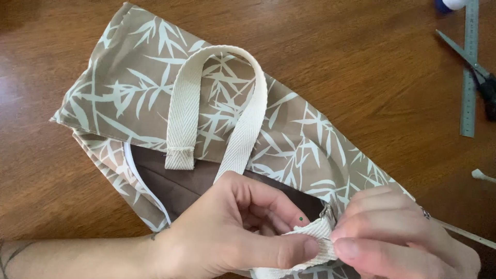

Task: Hand-sewing a strap onto a fabric tote bag using a needle and thread.

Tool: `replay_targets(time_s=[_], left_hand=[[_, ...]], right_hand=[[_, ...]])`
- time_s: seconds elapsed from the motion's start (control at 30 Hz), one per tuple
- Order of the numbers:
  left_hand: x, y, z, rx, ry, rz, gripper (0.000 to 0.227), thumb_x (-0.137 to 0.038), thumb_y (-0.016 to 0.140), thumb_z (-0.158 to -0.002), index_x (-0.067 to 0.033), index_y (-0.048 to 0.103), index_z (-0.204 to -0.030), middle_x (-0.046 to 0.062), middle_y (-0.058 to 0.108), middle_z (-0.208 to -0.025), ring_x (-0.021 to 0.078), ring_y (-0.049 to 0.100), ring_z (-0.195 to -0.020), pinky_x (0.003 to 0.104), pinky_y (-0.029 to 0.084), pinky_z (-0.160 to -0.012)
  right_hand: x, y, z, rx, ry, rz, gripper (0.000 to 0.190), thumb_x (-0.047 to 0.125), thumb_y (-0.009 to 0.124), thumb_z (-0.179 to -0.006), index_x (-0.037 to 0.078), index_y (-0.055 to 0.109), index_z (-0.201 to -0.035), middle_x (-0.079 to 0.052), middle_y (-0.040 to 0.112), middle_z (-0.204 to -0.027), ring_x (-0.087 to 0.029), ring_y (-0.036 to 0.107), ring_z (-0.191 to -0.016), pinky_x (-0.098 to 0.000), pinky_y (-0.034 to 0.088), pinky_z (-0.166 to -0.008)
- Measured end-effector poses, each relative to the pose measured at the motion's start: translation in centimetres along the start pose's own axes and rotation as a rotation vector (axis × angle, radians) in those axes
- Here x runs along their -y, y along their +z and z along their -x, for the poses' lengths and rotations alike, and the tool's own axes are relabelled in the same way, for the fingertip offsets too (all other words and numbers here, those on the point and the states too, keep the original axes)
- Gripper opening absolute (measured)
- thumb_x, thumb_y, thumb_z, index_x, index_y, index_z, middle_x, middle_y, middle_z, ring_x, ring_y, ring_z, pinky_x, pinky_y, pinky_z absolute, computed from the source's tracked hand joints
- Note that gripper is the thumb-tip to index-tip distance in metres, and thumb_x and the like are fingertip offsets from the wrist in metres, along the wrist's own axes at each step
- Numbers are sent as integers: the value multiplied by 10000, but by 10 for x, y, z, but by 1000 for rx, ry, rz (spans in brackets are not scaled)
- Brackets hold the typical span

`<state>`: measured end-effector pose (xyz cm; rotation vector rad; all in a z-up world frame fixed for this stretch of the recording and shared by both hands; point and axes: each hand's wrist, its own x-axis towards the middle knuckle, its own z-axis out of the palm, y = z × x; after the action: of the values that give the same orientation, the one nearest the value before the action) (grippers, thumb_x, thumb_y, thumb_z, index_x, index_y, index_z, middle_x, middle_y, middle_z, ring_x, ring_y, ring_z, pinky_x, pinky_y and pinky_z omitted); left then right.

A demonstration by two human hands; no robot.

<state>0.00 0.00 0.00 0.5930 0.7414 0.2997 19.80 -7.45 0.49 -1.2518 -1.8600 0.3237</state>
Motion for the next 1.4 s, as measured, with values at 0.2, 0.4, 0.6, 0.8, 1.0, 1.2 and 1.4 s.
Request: replay_targets(time_s=[0.2,0.4,0.6,0.8,1.0,1.2,1.4], left_hand=[[2,-1,0,32,15,32,112,-63,844,-758,5,765,-799,57,712,-645,25,550,-486,169,350,-395],[4,-4,-2,-10,180,-78,206,-97,859,-720,-19,760,-884,54,737,-684,39,591,-525,174,466,-475],[-7,-3,5,14,326,-95,334,-61,805,-826,-84,524,-1004,20,702,-660,41,447,-486,191,343,-453],[-27,-4,12,118,819,-976,223,-238,640,-949,-159,529,-1127,-11,706,-1043,146,729,-854,252,580,-778],[-20,-6,16,-43,1366,-1581,129,27,527,-1054,23,654,-1029,238,617,-1178,190,470,-580,310,423,-592],[-15,-16,2,-40,1324,-1486,94,-84,627,-1023,3,639,-990,135,715,-970,207,648,-689,345,486,-542],[-29,-13,2,-44,730,-1052,144,-272,626,-952,-166,713,-910,-53,535,-532,100,447,-435,243,413,-458]], right_hand=[[8,-3,-3,61,45,15,139,152,540,-855,127,671,-892,-13,724,-881,-98,731,-751,-267,646,-787],[7,9,-11,-6,-16,76,133,76,536,-880,121,658,-855,-54,689,-817,-122,661,-663,-274,618,-709],[-1,8,-19,12,11,-19,145,124,581,-843,24,679,-877,-70,717,-784,-173,726,-691,-271,632,-717],[-8,9,-26,35,145,-110,173,88,582,-853,-57,669,-817,-115,684,-747,-195,686,-683,-264,539,-694],[-11,8,-16,32,384,-218,194,21,745,-782,-7,685,-964,-85,770,-868,-94,762,-685,-163,618,-690],[-25,4,-28,205,429,-140,132,204,722,-826,105,774,-897,16,810,-786,-42,730,-634,-158,539,-594],[-40,3,-46,431,321,-269,219,135,694,-861,71,740,-1065,-31,797,-1007,-111,768,-922,-215,612,-800]])
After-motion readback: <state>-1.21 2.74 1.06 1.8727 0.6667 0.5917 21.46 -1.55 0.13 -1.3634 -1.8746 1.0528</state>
